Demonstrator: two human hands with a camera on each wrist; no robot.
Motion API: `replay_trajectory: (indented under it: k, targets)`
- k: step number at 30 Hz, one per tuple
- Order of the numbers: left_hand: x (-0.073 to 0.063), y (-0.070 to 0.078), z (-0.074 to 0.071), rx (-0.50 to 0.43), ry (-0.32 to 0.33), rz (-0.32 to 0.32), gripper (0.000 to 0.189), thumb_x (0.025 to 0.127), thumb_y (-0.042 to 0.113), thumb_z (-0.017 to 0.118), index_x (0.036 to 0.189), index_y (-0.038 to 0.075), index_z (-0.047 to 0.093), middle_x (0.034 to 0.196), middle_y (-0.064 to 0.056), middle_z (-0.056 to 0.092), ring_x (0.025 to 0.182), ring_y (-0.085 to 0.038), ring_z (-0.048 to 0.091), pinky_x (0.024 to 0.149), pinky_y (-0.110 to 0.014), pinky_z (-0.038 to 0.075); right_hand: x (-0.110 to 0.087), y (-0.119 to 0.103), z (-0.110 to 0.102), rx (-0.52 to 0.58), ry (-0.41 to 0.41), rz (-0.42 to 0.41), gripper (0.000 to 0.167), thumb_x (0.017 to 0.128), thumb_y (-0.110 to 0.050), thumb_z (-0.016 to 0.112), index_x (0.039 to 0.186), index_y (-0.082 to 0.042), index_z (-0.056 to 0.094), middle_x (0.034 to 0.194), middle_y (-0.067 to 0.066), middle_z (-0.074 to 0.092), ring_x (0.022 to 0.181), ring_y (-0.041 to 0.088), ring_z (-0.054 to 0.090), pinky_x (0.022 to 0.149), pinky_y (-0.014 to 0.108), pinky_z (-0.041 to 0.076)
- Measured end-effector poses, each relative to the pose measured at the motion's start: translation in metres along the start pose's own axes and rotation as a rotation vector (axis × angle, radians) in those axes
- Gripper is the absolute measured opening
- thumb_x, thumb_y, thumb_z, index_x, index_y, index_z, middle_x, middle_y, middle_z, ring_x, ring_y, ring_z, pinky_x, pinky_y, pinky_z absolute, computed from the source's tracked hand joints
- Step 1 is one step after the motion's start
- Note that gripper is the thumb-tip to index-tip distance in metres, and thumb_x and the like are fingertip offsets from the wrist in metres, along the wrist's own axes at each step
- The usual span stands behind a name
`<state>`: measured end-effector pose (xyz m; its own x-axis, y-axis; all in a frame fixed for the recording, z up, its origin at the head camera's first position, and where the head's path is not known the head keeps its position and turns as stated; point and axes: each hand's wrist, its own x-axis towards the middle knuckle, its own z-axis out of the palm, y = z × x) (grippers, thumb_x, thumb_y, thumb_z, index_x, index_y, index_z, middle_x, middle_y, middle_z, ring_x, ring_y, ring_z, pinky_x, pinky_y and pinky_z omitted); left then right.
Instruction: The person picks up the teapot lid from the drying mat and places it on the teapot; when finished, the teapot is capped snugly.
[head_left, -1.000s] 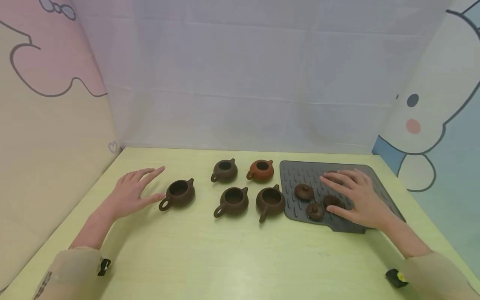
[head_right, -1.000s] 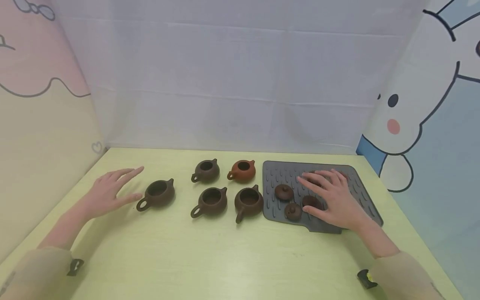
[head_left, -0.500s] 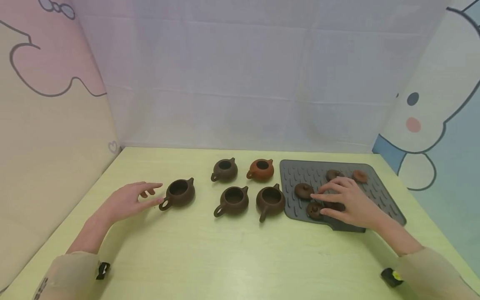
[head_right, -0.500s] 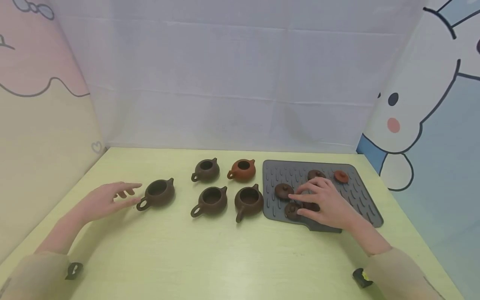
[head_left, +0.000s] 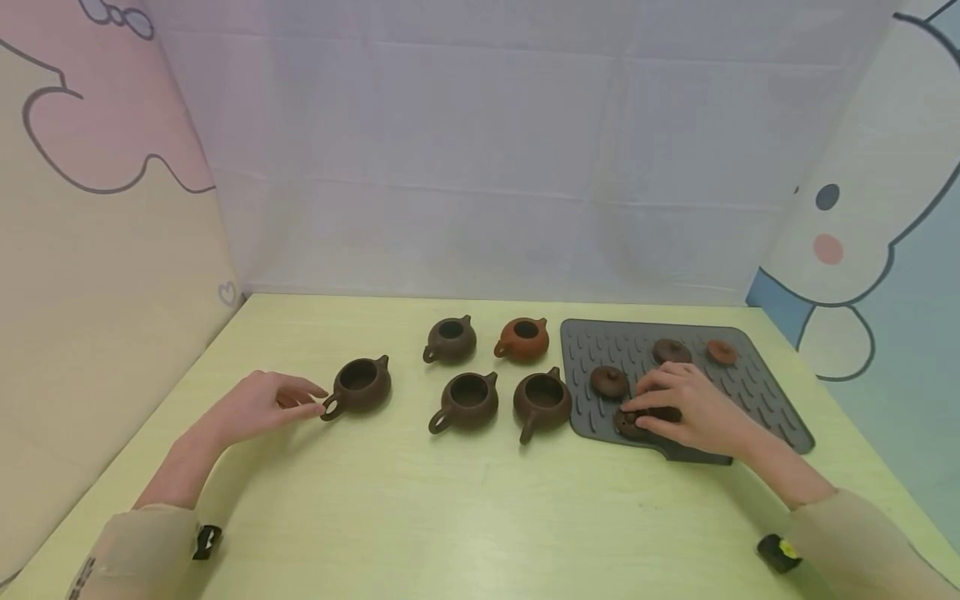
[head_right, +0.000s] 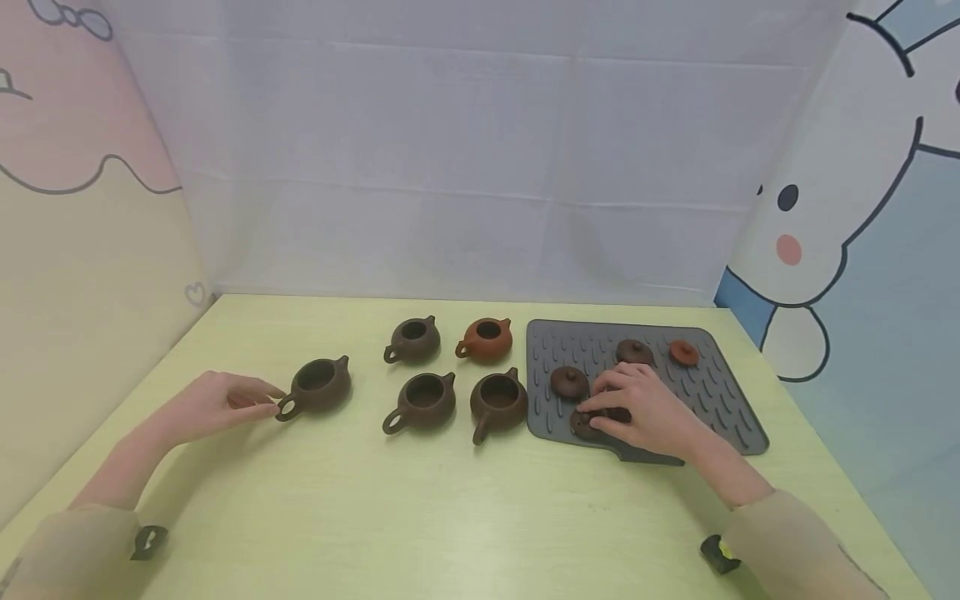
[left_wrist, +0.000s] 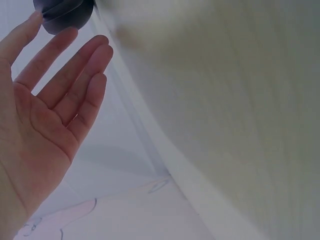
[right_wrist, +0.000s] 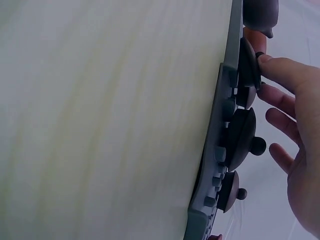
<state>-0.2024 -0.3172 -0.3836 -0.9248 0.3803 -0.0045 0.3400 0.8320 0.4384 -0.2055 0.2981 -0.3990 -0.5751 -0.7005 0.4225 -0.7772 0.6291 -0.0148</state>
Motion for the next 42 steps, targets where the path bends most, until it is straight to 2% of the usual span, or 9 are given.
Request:
replay_trajectory:
  k: [5,10,17,23,30,34,37,40,42]
  targets:
    - [0.001,-0.004,0.003,-0.021,0.004,0.051,0.027,0.093,0.038,0.068,0.112,0.02,0.074,0.098,0.006,0.077,0.082,-0.002,0.07,0.072,-0.022,0.054,0.002,-0.001,0.002,0.025,0.008,0.002,0.029,0.072,-0.016,0.085,0.097,-0.027,0.078,0.094,-0.011,0.066,0.088,0.007,0.053,0.085,0.044,0.039]
    - [0.001,-0.005,0.005,-0.062,0.014,0.07,0.024,0.093,0.032,0.069,0.11,0.017,0.075,0.105,0.0,0.077,0.084,-0.002,0.071,0.072,-0.022,0.055,0.003,-0.002,0.005,0.061,0.031,0.021,0.03,0.071,-0.011,0.084,0.095,-0.027,0.077,0.093,-0.011,0.065,0.088,0.007,0.051,0.082,0.042,0.039]
    - [0.002,-0.004,0.006,-0.159,-0.01,0.044,0.019,0.092,0.025,0.07,0.107,0.014,0.076,0.1,-0.001,0.078,0.087,0.001,0.07,0.075,-0.021,0.054,0.005,0.0,0.008,0.114,0.06,0.019,0.029,0.071,-0.007,0.083,0.093,-0.025,0.077,0.093,-0.011,0.065,0.086,0.004,0.05,0.075,0.033,0.038]
    - [0.003,-0.004,0.004,-0.22,-0.032,0.045,0.018,0.092,0.024,0.07,0.105,0.012,0.076,0.098,-0.001,0.077,0.088,0.004,0.068,0.077,-0.02,0.053,0.005,0.0,0.01,0.152,0.111,0.036,0.033,0.069,-0.003,0.083,0.093,-0.024,0.076,0.093,-0.011,0.064,0.086,0.004,0.048,0.076,0.031,0.036]
    - [0.004,-0.005,0.005,-0.366,-0.124,0.086,0.018,0.096,0.016,0.064,0.107,0.003,0.07,0.1,-0.013,0.075,0.089,-0.005,0.07,0.076,-0.026,0.058,0.01,-0.002,0.009,0.181,0.188,0.007,0.036,0.066,0.001,0.082,0.094,-0.02,0.076,0.093,-0.008,0.064,0.086,0.005,0.047,0.077,0.028,0.034]
    - [0.004,-0.006,0.005,-0.438,-0.179,0.063,0.024,0.097,0.014,0.062,0.114,-0.003,0.064,0.103,-0.02,0.074,0.088,-0.008,0.07,0.073,-0.031,0.059,0.016,-0.006,0.008,0.173,0.224,0.0,0.034,0.067,0.0,0.082,0.095,-0.019,0.077,0.092,-0.006,0.064,0.088,0.007,0.048,0.078,0.03,0.035]
    - [0.004,-0.006,0.004,-0.469,-0.203,0.045,0.028,0.098,0.014,0.06,0.119,-0.005,0.06,0.103,-0.023,0.073,0.086,-0.009,0.07,0.071,-0.032,0.059,0.021,-0.009,0.009,0.184,0.268,0.001,0.028,0.071,-0.004,0.08,0.095,-0.018,0.077,0.092,-0.004,0.065,0.09,0.01,0.049,0.08,0.032,0.035]
    - [0.003,-0.007,0.005,-0.48,-0.213,0.04,0.03,0.099,0.013,0.058,0.121,-0.007,0.058,0.103,-0.024,0.072,0.085,-0.01,0.07,0.071,-0.032,0.059,0.028,-0.013,0.011,0.221,0.34,-0.012,0.012,0.084,-0.017,0.076,0.096,-0.016,0.077,0.093,-0.001,0.067,0.091,0.014,0.051,0.082,0.033,0.037]
    - [0.003,-0.008,0.006,-0.484,-0.212,0.046,0.03,0.099,0.013,0.059,0.122,-0.007,0.057,0.103,-0.024,0.072,0.085,-0.01,0.07,0.072,-0.031,0.058,0.034,-0.016,0.013,0.253,0.398,-0.026,0.017,0.092,-0.028,0.069,0.096,-0.013,0.077,0.093,0.001,0.067,0.092,0.016,0.052,0.083,0.032,0.037]
